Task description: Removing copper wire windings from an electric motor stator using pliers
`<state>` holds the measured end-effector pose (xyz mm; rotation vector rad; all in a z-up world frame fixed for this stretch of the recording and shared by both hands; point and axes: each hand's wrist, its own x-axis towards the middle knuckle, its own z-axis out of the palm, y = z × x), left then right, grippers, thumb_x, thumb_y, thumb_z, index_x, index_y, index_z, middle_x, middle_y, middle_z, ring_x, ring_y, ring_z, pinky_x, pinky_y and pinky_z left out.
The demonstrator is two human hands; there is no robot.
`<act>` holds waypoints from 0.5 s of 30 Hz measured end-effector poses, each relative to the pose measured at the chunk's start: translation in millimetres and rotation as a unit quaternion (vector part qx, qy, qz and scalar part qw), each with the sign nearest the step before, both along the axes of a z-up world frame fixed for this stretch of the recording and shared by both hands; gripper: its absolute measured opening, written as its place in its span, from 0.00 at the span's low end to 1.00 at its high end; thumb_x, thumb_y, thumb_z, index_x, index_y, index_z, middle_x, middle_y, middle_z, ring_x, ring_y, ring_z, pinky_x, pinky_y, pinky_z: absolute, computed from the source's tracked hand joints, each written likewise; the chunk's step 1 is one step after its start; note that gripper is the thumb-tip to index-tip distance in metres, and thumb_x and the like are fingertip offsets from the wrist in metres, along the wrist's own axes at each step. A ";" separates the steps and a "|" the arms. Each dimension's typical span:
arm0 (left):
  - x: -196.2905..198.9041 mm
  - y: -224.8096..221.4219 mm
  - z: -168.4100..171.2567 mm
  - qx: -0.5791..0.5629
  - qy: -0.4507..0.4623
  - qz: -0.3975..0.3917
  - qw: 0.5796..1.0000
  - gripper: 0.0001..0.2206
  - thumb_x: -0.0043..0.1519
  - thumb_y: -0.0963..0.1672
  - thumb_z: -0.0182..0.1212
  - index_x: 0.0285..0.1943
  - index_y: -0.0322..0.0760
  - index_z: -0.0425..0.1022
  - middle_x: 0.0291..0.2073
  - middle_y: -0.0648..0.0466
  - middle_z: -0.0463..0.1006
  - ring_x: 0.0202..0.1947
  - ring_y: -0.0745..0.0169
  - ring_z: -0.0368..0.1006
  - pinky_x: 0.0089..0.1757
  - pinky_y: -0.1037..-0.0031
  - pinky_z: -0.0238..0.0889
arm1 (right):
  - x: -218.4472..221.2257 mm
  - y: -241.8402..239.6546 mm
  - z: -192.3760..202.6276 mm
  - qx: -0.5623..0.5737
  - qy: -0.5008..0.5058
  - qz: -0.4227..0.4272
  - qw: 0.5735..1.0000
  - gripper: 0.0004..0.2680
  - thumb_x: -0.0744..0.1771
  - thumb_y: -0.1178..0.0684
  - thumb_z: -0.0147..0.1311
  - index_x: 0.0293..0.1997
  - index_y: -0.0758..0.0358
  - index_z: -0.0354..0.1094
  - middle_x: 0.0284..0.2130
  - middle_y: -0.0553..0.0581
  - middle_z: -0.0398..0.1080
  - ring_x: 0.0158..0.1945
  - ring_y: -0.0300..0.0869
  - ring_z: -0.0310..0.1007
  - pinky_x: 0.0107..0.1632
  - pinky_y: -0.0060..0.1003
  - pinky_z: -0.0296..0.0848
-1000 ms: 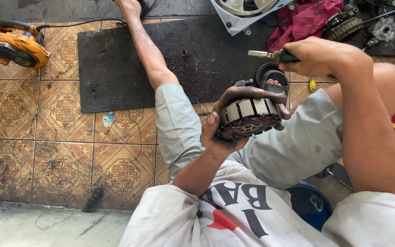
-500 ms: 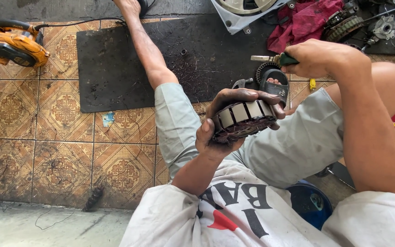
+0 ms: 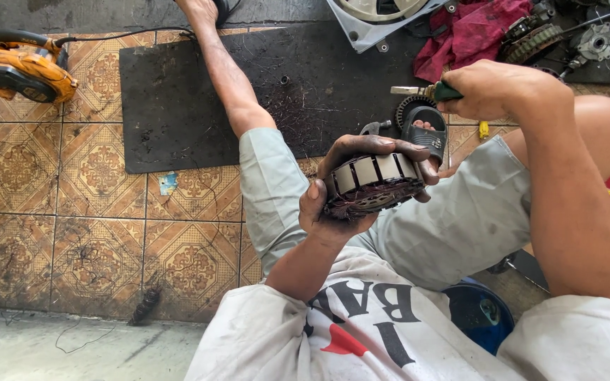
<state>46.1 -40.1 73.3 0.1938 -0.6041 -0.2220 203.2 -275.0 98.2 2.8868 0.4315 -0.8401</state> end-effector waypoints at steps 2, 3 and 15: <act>0.6 -0.8 0.3 -0.004 -0.001 -0.003 1.000 0.28 0.69 0.54 0.48 0.71 0.32 0.67 0.65 0.27 0.69 0.62 0.30 0.72 0.58 0.47 0.75 | 0.3 -2.1 -1.7 0.001 -0.006 -0.001 1.000 0.12 0.68 0.46 0.56 0.47 0.66 0.72 0.39 0.62 0.81 0.37 0.61 0.78 0.43 0.53 0.76; 0.5 -1.4 0.5 -0.009 -0.001 -0.007 1.000 0.27 0.70 0.53 0.45 0.71 0.32 0.67 0.65 0.27 0.69 0.61 0.29 0.72 0.57 0.46 0.76 | 0.1 -3.4 -2.7 0.001 -0.012 -0.003 1.000 0.13 0.68 0.45 0.56 0.48 0.66 0.71 0.41 0.62 0.81 0.39 0.61 0.79 0.45 0.53 0.77; 3.2 -1.3 -6.2 -0.017 0.025 0.001 1.000 0.29 0.75 0.57 0.35 0.71 0.35 0.66 0.64 0.29 0.72 0.58 0.32 0.76 0.50 0.48 0.79 | 0.8 -3.2 -2.4 -0.004 -0.008 -0.001 1.000 0.13 0.68 0.45 0.56 0.48 0.66 0.72 0.41 0.62 0.81 0.39 0.61 0.79 0.45 0.53 0.77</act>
